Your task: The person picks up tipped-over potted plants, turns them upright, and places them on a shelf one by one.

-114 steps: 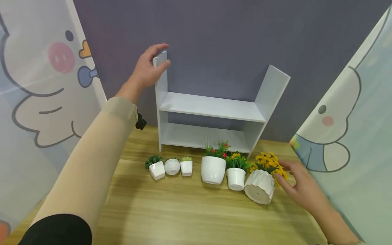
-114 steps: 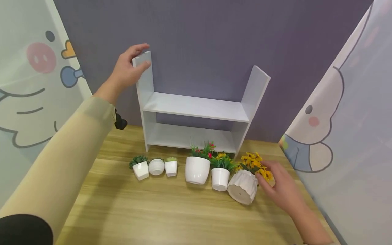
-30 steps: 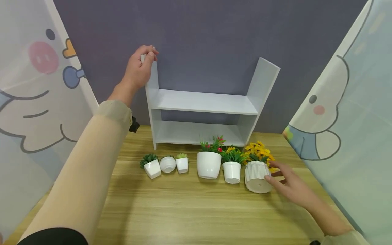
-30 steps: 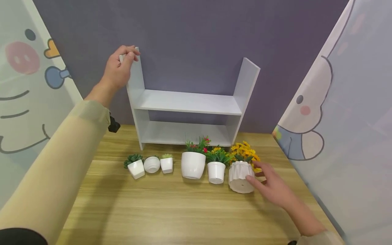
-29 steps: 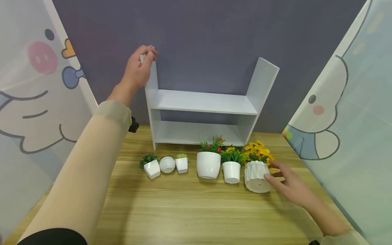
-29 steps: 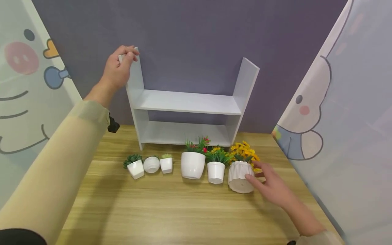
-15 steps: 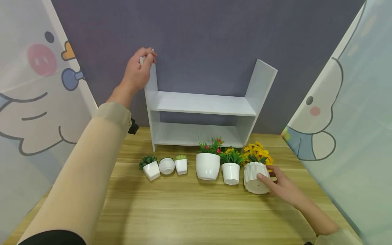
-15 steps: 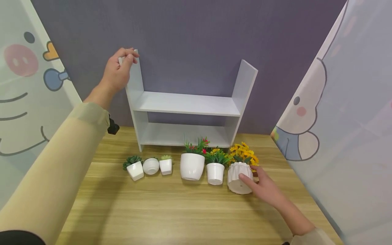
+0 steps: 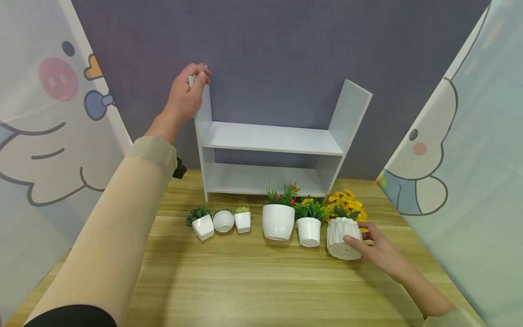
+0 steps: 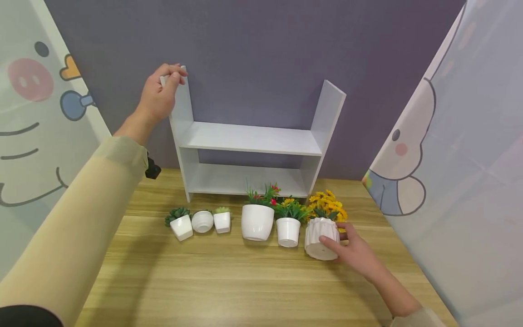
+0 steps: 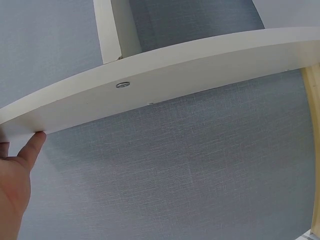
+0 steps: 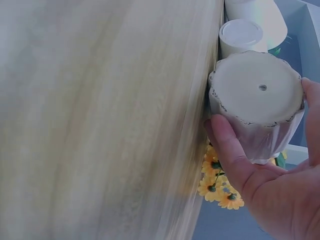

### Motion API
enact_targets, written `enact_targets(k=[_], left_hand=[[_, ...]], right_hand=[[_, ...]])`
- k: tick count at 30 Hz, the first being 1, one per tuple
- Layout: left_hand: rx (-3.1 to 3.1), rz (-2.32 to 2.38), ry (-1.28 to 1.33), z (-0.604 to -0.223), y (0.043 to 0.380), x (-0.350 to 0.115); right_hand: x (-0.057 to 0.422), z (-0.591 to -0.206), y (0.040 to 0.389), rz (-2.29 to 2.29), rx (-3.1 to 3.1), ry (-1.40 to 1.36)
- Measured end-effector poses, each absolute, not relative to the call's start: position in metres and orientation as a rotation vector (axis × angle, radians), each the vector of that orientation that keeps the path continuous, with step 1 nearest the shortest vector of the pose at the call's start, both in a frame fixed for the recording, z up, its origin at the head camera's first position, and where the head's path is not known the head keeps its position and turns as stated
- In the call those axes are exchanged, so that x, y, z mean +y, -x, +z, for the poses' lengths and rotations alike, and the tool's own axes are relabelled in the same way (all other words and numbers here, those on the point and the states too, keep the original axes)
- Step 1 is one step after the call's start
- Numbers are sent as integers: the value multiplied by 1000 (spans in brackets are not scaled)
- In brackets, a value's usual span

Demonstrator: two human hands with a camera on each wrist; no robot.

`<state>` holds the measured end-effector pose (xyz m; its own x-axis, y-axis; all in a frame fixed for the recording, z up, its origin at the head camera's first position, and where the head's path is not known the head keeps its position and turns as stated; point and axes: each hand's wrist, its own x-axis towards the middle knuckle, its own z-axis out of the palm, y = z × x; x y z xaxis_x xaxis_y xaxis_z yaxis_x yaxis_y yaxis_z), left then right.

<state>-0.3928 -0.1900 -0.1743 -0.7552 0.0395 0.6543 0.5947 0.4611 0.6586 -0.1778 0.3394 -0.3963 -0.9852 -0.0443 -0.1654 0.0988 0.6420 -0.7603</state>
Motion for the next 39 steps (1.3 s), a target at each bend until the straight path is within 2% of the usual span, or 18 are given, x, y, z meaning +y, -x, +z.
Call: enact_targets(k=[39], left_hand=[[-2162,-1263,517,-173,391,-189]], right_hand=[[335,-403,171,-1252,2919,23]])
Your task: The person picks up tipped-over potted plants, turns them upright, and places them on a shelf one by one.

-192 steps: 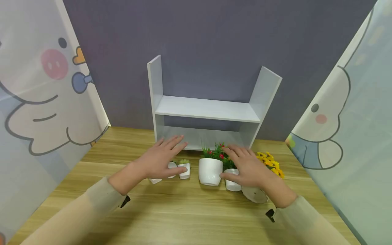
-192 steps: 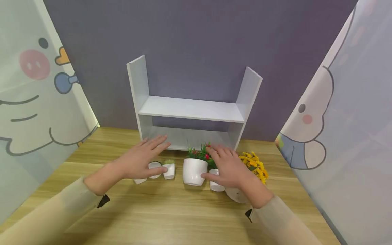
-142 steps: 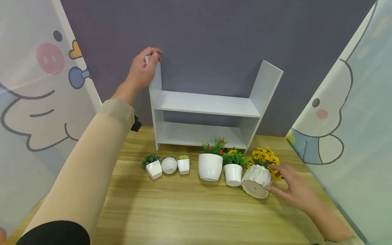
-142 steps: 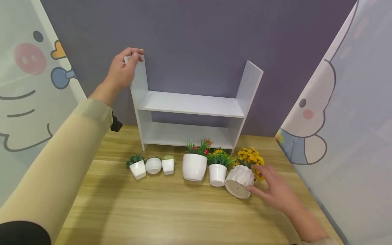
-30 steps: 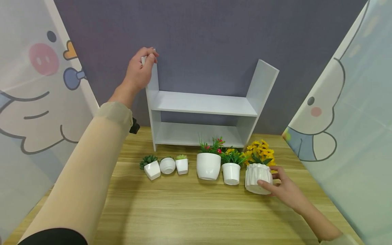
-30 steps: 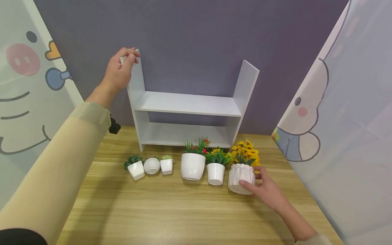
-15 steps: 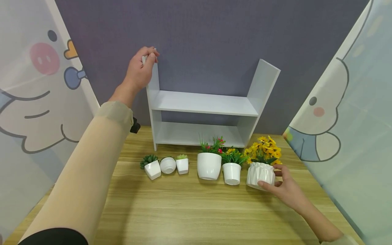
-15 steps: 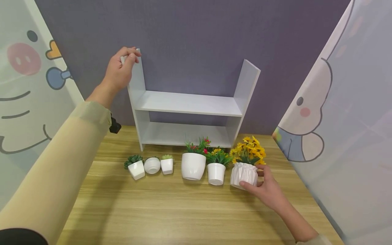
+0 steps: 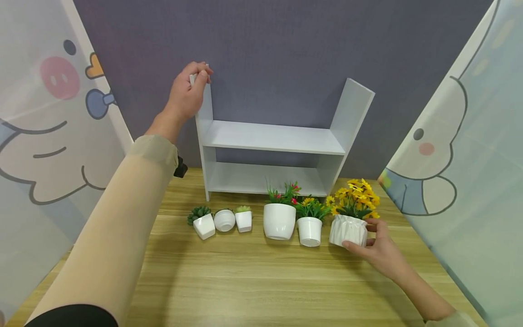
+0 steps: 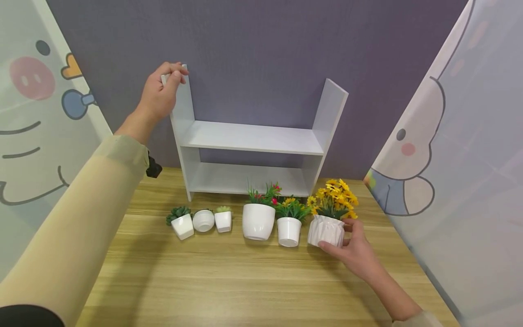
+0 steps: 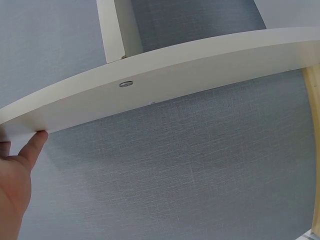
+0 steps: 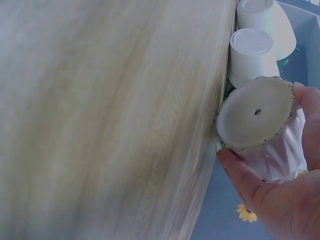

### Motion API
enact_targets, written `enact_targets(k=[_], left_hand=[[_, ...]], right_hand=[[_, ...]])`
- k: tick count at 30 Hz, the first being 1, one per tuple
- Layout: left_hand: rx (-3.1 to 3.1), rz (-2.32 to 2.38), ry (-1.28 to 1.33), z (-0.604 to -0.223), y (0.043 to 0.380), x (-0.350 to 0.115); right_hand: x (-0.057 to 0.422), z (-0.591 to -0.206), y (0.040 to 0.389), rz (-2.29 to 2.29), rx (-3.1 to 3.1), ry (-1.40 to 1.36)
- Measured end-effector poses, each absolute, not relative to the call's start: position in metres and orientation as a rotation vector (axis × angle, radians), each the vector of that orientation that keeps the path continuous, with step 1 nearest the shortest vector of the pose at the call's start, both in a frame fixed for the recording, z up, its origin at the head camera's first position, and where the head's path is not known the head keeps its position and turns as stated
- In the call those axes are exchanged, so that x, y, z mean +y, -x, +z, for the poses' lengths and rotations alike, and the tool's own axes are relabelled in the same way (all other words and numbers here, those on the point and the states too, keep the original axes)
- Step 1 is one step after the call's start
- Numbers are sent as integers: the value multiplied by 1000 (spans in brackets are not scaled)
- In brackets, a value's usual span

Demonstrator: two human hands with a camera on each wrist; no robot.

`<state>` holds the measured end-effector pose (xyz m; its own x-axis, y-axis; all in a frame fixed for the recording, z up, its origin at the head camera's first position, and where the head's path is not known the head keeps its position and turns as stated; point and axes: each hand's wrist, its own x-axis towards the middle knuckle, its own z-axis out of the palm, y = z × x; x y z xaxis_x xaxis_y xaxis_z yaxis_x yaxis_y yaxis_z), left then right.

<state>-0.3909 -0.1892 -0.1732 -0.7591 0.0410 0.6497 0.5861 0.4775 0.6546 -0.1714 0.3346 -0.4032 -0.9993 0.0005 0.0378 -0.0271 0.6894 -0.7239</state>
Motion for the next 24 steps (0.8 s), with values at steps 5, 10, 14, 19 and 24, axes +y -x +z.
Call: enact_targets(k=[5,10,14,19,24], left_hand=[[-2165,-1260,519,-173,390,-189],[-2170,-1250,515,-172,390,-188],[-2176,-1250,516,-172,389,-188],[-2158,-1263,538,-173,388,-188],[-2144,-1270,545,-174,387,-190]], right_hand=[[334,-405,171,1184,-2831,-11],[333,-406,172,1146,-2802,-7],[332,-406,174,1154,-2789,2],[332,-406,177,1204,-2778,18],[329,-406,183,1211,-2768,0]])
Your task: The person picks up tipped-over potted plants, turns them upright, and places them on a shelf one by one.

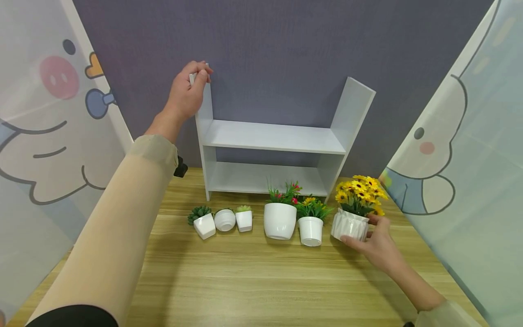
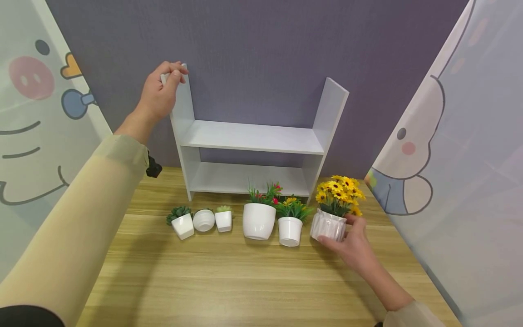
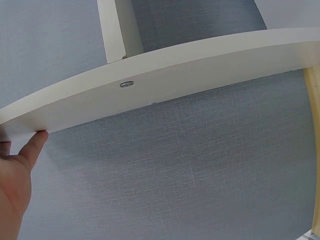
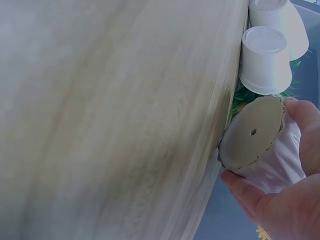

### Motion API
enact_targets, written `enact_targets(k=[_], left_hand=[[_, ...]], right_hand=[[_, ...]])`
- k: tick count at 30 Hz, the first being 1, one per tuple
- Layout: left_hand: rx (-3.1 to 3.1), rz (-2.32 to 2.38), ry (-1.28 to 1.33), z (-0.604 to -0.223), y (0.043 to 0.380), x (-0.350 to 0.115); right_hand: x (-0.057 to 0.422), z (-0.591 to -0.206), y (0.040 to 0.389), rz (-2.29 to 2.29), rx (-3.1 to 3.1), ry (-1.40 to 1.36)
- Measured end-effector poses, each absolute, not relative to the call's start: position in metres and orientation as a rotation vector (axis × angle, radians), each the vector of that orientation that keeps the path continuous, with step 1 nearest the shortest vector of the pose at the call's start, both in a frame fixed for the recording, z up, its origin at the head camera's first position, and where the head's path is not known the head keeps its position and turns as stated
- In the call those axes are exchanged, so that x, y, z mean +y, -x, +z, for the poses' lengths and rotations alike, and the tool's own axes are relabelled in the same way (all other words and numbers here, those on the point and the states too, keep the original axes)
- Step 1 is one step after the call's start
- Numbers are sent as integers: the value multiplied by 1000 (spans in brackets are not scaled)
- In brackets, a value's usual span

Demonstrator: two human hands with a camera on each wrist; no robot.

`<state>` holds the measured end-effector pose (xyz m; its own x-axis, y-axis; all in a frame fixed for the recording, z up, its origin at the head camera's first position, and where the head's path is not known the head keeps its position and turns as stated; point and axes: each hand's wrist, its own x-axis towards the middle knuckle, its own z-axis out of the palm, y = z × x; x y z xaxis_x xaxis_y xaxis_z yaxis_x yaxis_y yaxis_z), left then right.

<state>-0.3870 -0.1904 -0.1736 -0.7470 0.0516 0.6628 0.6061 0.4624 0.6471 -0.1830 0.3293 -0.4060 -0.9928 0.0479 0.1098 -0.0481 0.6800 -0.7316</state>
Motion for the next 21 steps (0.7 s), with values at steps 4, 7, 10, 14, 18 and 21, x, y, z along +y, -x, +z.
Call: enact_targets(k=[4,7,10,14,18,21], left_hand=[[-2152,-1265,539,-174,386,-192],[-2167,-1256,534,-173,385,-193],[-2181,-1253,530,-173,385,-193],[-2186,-1256,534,-172,386,-193],[-2181,-1265,543,-172,389,-191],[-2182,-1267,542,-172,390,-190]], right_hand=[[327,-406,188,1199,-2763,-14],[326,-406,191,1197,-2759,-4],[326,-406,193,1197,-2763,16],[326,-408,196,1171,-2754,23],[326,-410,197,1128,-2736,22],[324,-410,197,1096,-2726,43]])
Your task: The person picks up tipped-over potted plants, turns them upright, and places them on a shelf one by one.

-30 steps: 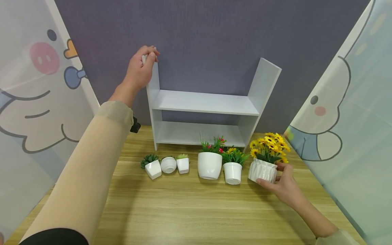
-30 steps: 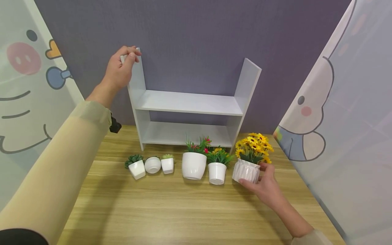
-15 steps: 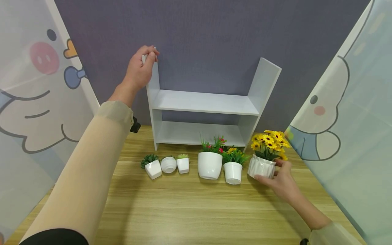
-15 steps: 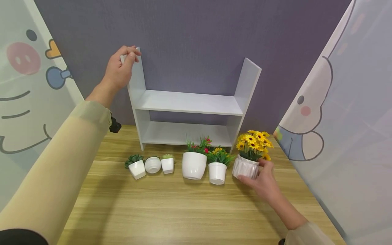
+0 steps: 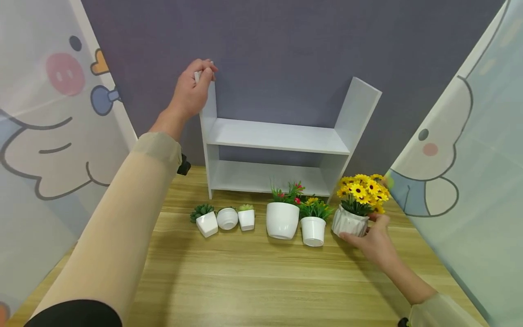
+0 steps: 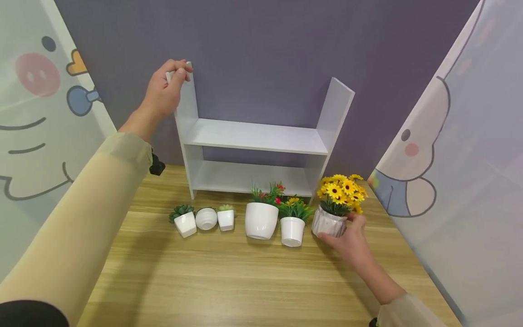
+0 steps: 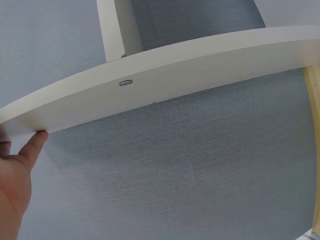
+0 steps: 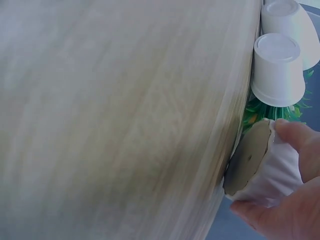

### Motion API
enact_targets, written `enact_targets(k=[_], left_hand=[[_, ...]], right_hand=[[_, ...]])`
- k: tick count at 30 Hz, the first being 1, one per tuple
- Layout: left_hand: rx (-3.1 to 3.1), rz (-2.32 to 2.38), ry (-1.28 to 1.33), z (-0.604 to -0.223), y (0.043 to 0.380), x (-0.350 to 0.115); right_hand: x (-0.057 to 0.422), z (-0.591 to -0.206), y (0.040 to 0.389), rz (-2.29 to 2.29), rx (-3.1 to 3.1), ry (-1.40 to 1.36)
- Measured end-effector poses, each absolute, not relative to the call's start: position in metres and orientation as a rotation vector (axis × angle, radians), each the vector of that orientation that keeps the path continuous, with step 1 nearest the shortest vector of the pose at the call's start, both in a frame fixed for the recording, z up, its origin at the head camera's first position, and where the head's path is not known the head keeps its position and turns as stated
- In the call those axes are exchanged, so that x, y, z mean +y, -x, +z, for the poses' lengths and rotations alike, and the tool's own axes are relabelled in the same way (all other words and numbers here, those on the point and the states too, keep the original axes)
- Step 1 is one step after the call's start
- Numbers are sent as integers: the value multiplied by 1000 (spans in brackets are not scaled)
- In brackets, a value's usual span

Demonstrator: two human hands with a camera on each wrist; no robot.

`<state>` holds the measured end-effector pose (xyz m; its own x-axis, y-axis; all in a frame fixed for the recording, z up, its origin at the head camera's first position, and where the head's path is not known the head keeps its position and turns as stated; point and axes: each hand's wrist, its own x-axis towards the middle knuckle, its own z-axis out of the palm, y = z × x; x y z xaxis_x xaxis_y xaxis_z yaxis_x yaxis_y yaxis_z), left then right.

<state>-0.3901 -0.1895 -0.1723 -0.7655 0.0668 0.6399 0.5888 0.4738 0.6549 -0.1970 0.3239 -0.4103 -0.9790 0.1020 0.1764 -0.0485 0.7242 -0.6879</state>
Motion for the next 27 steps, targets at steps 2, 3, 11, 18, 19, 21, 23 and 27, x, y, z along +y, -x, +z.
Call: enact_targets(k=[2,3,11,18,19,21,23,27], left_hand=[[-2182,-1266,543,-172,390,-188],[-2180,-1265,545,-172,391,-188],[-2174,-1274,531,-170,392,-185],[-2177,-1274,507,-170,390,-185],[-2177,-1276,506,-170,390,-184],[-2175,-1279,508,-170,390,-185],[-2173,-1280,510,-171,390,-185],[-2175,-1273,508,-171,390,-185]], right_hand=[[323,-411,197,1081,-2716,60],[322,-411,197,1080,-2711,69],[320,-416,199,1070,-2709,137],[321,-415,199,1036,-2748,141],[321,-416,198,1035,-2750,127],[322,-416,197,1007,-2760,92],[323,-418,196,961,-2769,40],[324,-420,196,890,-2740,-72]])
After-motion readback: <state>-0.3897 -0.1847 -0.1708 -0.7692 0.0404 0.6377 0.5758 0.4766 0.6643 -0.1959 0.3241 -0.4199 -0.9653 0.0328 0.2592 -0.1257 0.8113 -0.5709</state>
